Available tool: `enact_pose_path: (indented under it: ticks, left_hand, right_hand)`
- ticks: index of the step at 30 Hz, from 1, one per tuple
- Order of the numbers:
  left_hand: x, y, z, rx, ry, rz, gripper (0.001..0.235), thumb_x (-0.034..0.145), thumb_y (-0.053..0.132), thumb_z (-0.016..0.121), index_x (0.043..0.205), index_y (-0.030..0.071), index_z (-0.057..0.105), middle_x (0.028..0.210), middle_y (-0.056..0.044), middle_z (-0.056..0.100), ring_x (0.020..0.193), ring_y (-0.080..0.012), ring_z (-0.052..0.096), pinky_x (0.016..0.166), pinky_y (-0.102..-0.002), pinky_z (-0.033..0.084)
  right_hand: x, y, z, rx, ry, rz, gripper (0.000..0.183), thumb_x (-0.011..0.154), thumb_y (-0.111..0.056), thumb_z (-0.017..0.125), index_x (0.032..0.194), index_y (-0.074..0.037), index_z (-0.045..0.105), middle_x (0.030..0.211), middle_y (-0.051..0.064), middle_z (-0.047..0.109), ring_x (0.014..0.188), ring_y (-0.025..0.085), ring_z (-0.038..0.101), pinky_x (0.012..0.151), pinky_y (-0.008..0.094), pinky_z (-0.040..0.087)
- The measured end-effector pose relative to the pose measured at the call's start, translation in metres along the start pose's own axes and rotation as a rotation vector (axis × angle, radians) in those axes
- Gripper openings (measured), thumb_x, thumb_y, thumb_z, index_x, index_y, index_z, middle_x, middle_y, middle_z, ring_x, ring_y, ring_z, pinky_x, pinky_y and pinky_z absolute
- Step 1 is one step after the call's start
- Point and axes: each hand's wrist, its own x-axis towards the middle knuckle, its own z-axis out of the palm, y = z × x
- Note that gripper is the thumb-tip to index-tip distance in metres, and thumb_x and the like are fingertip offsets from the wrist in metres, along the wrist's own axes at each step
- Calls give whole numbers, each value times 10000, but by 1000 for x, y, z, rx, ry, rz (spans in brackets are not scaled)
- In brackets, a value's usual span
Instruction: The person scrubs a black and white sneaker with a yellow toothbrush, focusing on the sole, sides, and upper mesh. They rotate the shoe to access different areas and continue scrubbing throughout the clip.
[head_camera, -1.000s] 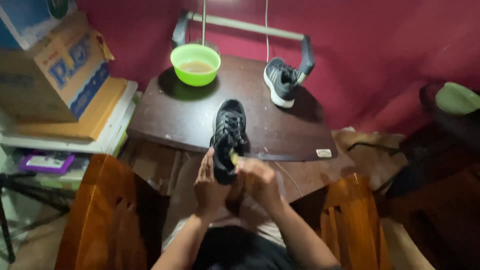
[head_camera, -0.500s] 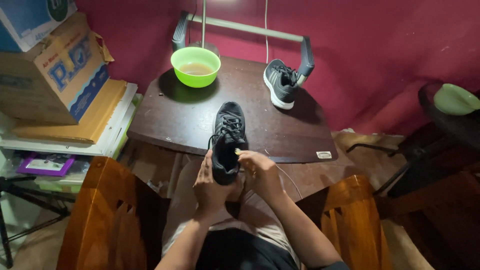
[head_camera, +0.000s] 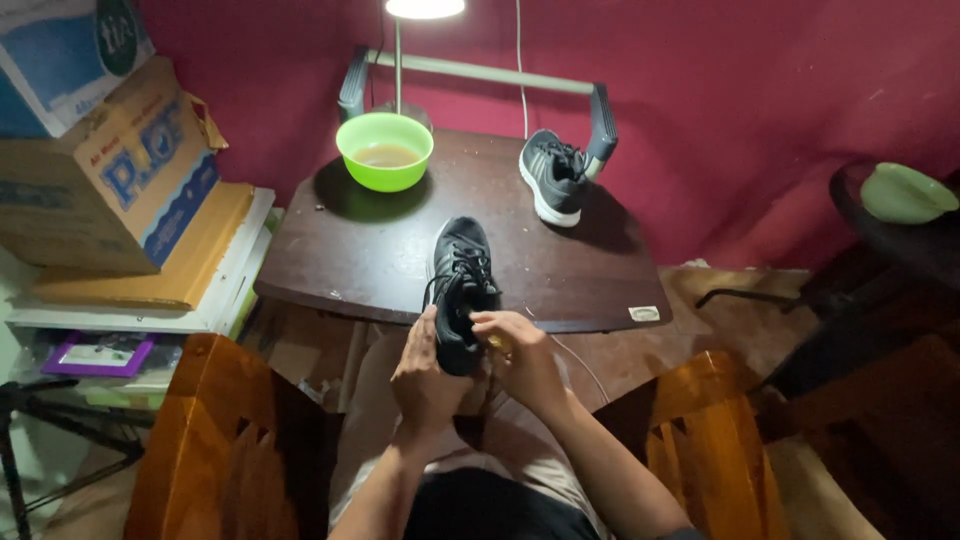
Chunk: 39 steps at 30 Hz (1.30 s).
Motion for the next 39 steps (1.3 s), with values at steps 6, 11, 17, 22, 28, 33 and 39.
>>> enact_pose_path:
  ticks: [6, 11, 17, 22, 28, 33, 39]
  left_hand:
    - [24, 12, -16, -5, -157, 14, 1036, 415, 480, 881, 1384, 209, 633, 1269, -6, 693, 1131, -237, 691, 914, -375, 577]
    - [74, -3, -43, -16, -525, 35, 1132, 396, 421, 926, 1459, 278, 565, 1310, -12, 638, 1009, -369, 690, 930, -524, 550]
    - [163, -12, -55, 45, -894, 199, 1121, 410, 618, 826, 1461, 416, 493, 1353, 116, 597, 1058, -362, 713, 940, -569, 540]
    - [221, 15, -78, 99, -1069, 370, 1013, 456, 568, 796, 1418, 362, 552, 1283, 90, 679, 1118, -319, 701, 966, -508, 552]
    - [226, 14, -78, 42, -1095, 394, 1029, 471, 516, 791, 1449, 311, 548, 1284, 26, 700, 1121, -319, 694, 921, -507, 552]
    - [200, -11, -71, 16, -1041, 429, 1078, 462, 507, 809, 1472, 288, 506, 1326, -6, 683, 1164, -325, 680, 953, -503, 548]
    - [178, -26, -71, -28, -865, 619, 1119, 437, 529, 805, 1476, 229, 517, 1341, -13, 665, 1197, -259, 663, 894, -442, 575]
  right_hand:
    - [6, -10, -3, -81, 148, 57, 198, 867, 42, 705, 1004, -93, 752, 1102, 108, 764, 992, 332, 723, 897, 395, 565]
    - [20, 5, -20, -149, 163, 243, 207, 852, -24, 771, 992, -174, 797, 955, 42, 801, 874, 244, 779, 746, 346, 616]
    - [38, 15, -16, 36, -5, 120, 333, 799, 61, 655, 1019, -156, 780, 1001, 67, 788, 942, 319, 756, 846, 432, 580]
    - [71, -9, -27, -120, -23, 74, 263, 858, 25, 704, 1014, -182, 752, 940, 63, 770, 873, 322, 746, 802, 415, 603]
    - [89, -6, -35, -158, -108, 82, 164, 897, -26, 689, 984, -154, 745, 861, 87, 735, 810, 332, 726, 732, 411, 595]
    - [89, -22, -43, 39, -167, 145, 204, 842, 29, 722, 1001, -93, 765, 860, 152, 759, 833, 372, 742, 747, 403, 607]
    - [91, -34, -42, 43, -376, -24, 171, 836, 29, 666, 934, -97, 727, 917, 118, 769, 887, 405, 717, 765, 471, 588]
